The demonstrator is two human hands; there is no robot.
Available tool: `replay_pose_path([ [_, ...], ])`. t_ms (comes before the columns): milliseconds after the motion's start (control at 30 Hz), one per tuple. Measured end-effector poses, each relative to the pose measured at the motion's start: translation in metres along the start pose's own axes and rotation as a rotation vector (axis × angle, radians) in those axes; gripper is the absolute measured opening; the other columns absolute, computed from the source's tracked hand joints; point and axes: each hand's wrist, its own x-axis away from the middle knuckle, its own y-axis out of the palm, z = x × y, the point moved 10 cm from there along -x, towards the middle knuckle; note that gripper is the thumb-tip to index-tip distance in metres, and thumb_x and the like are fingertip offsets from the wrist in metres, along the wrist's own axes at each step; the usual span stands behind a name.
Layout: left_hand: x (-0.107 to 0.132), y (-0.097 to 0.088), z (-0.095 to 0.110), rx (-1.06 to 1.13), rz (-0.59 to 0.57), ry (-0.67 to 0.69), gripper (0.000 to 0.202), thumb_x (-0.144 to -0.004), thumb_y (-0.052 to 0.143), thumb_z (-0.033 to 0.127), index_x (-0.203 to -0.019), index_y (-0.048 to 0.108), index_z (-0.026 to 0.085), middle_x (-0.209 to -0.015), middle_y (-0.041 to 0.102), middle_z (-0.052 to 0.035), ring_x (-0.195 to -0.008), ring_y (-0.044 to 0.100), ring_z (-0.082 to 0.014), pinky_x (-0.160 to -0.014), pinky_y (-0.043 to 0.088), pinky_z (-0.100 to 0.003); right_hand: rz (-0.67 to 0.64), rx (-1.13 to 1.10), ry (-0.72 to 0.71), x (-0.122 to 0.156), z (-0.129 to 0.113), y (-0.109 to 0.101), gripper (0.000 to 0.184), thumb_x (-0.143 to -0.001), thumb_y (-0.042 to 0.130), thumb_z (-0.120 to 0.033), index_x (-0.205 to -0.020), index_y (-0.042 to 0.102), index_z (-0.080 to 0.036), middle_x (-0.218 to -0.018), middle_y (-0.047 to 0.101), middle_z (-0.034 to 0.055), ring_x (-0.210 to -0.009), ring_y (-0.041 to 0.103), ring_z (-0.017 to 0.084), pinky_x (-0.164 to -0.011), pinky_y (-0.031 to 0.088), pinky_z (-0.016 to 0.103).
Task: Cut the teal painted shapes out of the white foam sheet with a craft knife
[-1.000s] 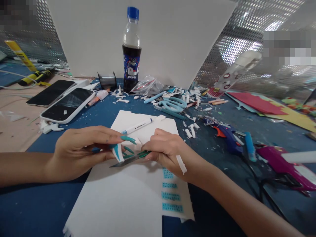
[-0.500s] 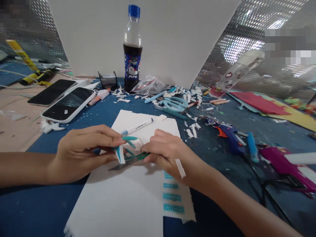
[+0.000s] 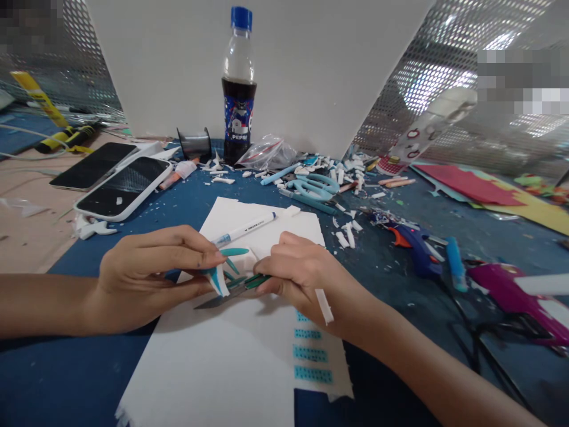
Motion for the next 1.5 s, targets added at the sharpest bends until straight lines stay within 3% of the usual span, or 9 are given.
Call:
replay_pose_path([
  [200, 0.001, -0.001, 0.000, 0.005, 0.038, -0.018, 0.016, -0.079, 0.070, 0.010, -0.092, 0.067, 0.017, -0.086, 0.069, -0.0063, -0.072, 0.066, -0.0118, -0.061, 0.057, -0.016, 0.000, -0.052, 0.022, 0.001, 0.003, 0.003, 0.019, -0.095, 0.043, -0.021, -0.088, 0.061, -0.016, -0.064, 0.054, 0.0011, -0.061, 0.042, 0.013, -0.061, 0.034, 0.028],
  [400, 0.003, -0.002, -0.005, 0.083, 0.069, -0.041, 0.018, -0.078, 0.072, 0.011, -0.094, 0.065, 0.015, -0.083, 0.067, -0.0064, -0.068, 0.064, -0.0113, -0.050, 0.054, -0.013, 0.069, -0.068, 0.073, -0.001, 0.006, 0.001, 0.037, -0.098, 0.037, -0.040, -0.082, 0.062, -0.017, -0.060, 0.052, 0.0011, -0.059, 0.041, 0.014, -0.059, 0.034, 0.028],
  [533, 0.004, -0.001, -0.014, 0.128, 0.056, -0.104, 0.018, -0.080, 0.071, 0.018, -0.097, 0.065, 0.020, -0.080, 0.066, -0.0054, -0.063, 0.063, -0.0134, -0.044, 0.055, -0.017, 0.053, -0.169, 0.085, -0.001, 0.010, 0.002, 0.041, -0.096, 0.039, -0.046, -0.084, 0.064, -0.017, -0.061, 0.054, 0.0009, -0.059, 0.041, 0.013, -0.061, 0.034, 0.028],
  [733, 0.005, -0.004, -0.022, 0.098, 0.050, -0.152, 0.020, -0.080, 0.071, 0.021, -0.100, 0.067, 0.021, -0.088, 0.070, -0.0075, -0.068, 0.067, -0.0174, -0.050, 0.059, -0.023, 0.006, -0.230, 0.180, 0.002, 0.023, 0.003, 0.040, -0.094, 0.042, -0.048, -0.086, 0.067, -0.017, -0.061, 0.056, 0.0018, -0.064, 0.044, 0.015, -0.060, 0.033, 0.028],
  [1133, 0.002, -0.004, -0.011, 0.093, 0.041, -0.051, 0.022, -0.078, 0.072, 0.012, -0.099, 0.068, 0.013, -0.091, 0.071, -0.0086, -0.079, 0.068, -0.0133, -0.063, 0.057, -0.015, -0.025, -0.257, 0.162, 0.004, 0.022, 0.005, 0.039, -0.093, 0.045, -0.046, -0.089, 0.070, -0.017, -0.066, 0.059, 0.0036, -0.065, 0.046, 0.014, -0.059, 0.035, 0.026],
  [1500, 0.000, -0.003, -0.003, 0.006, 0.002, -0.003, 0.016, -0.083, 0.067, 0.016, -0.099, 0.067, 0.014, -0.092, 0.071, -0.0080, -0.071, 0.067, -0.0095, -0.058, 0.056, -0.011, 0.009, -0.214, 0.151, 0.002, 0.016, 0.004, 0.038, -0.095, 0.043, -0.044, -0.087, 0.068, -0.017, -0.065, 0.060, 0.0032, -0.064, 0.045, 0.014, -0.060, 0.036, 0.027],
])
